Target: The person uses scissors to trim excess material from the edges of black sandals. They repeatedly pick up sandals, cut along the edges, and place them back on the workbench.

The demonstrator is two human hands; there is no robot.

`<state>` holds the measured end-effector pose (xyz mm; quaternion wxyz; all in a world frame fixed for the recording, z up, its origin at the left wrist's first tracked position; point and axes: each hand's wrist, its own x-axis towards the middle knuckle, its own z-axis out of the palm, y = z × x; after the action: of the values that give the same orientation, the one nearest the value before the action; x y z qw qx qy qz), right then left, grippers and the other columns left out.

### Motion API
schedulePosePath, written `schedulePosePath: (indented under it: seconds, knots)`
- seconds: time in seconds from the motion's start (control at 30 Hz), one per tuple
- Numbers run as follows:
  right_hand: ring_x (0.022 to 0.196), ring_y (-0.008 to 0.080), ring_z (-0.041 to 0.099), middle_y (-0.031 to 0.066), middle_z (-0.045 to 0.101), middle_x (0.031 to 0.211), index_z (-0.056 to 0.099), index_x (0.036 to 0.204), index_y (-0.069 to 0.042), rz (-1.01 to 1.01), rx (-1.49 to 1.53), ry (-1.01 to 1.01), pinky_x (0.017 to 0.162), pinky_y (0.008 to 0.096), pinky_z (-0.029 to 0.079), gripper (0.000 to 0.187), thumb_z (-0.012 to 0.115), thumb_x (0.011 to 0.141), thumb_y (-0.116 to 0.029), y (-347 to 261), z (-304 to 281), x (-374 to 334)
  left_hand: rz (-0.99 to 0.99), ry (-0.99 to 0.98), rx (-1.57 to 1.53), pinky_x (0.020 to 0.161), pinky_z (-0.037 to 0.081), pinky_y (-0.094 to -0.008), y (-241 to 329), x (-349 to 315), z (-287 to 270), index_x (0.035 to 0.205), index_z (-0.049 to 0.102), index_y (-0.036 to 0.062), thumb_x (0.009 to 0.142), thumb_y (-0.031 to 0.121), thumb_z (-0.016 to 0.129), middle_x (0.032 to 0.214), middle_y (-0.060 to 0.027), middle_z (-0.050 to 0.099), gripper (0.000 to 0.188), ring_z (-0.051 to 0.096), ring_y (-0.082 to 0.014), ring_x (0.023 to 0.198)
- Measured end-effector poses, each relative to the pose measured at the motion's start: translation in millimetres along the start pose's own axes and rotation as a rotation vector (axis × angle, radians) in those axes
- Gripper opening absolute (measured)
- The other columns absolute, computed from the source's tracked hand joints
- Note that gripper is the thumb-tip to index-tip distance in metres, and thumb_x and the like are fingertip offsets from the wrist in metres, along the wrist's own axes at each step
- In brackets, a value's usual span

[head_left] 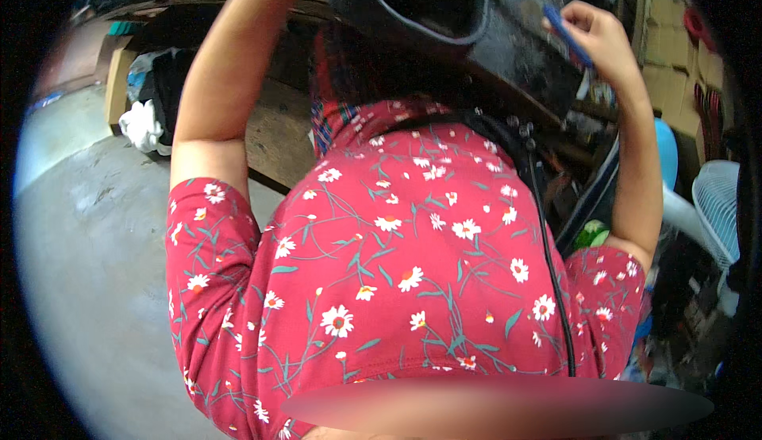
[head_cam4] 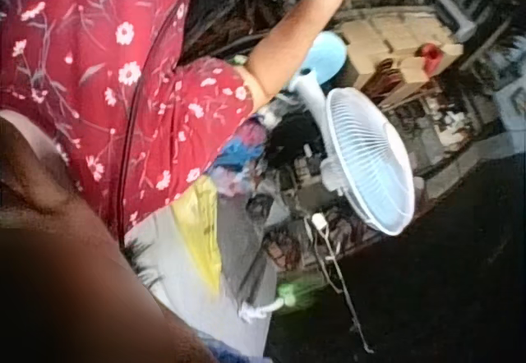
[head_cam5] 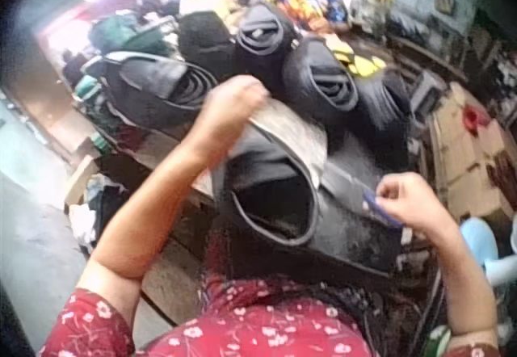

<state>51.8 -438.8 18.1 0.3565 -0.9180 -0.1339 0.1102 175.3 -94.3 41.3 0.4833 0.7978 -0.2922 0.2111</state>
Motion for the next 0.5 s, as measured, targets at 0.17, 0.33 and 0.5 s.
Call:
schedulePosePath:
  seconds: [0.17, 0.33, 0.5]
  knots:
    - [0.054, 0.0000, 0.050, -0.0066, 0.059, 0.068, 0.069, 0.102, -0.007, 0.153, 0.093, 0.071, 0.048, 0.0176, 0.035, 0.022, 0.071, 0.095, -0.027, 11, -11, -6, 0.128, -0.219, -0.174, 0.096, 0.044, -0.0321, 6, -30, -26, 0.118, 0.061, 0.0017, 0.101, 0.022, 0.057, 0.117, -0.0097, 0.061, 0.027, 0.054, -0.0167, 0.111]
    - [0.061, 0.0013, 0.053, -0.0034, 0.067, 0.081, 0.069, 0.104, -0.006, -0.057, 0.157, -0.059, 0.052, 0.0178, 0.040, 0.020, 0.070, 0.094, -0.023, -17, 2, 5, -0.012, -0.367, 0.059, 0.116, 0.029, -0.0466, 6, -81, -6, 0.137, 0.056, 0.0059, 0.104, 0.038, 0.044, 0.143, -0.0187, 0.053, 0.047, 0.043, -0.0369, 0.138]
    - [0.064, 0.0042, 0.055, 0.0007, 0.066, 0.071, 0.072, 0.095, -0.002, 0.117, -0.024, -0.020, 0.057, 0.0225, 0.042, 0.023, 0.075, 0.088, -0.024, -44, 7, 4, 0.035, -0.111, 0.471, 0.116, 0.025, -0.0589, -3, -116, -22, 0.139, 0.056, 0.0076, 0.100, 0.062, 0.032, 0.145, -0.0175, 0.052, 0.071, 0.036, -0.0452, 0.141]
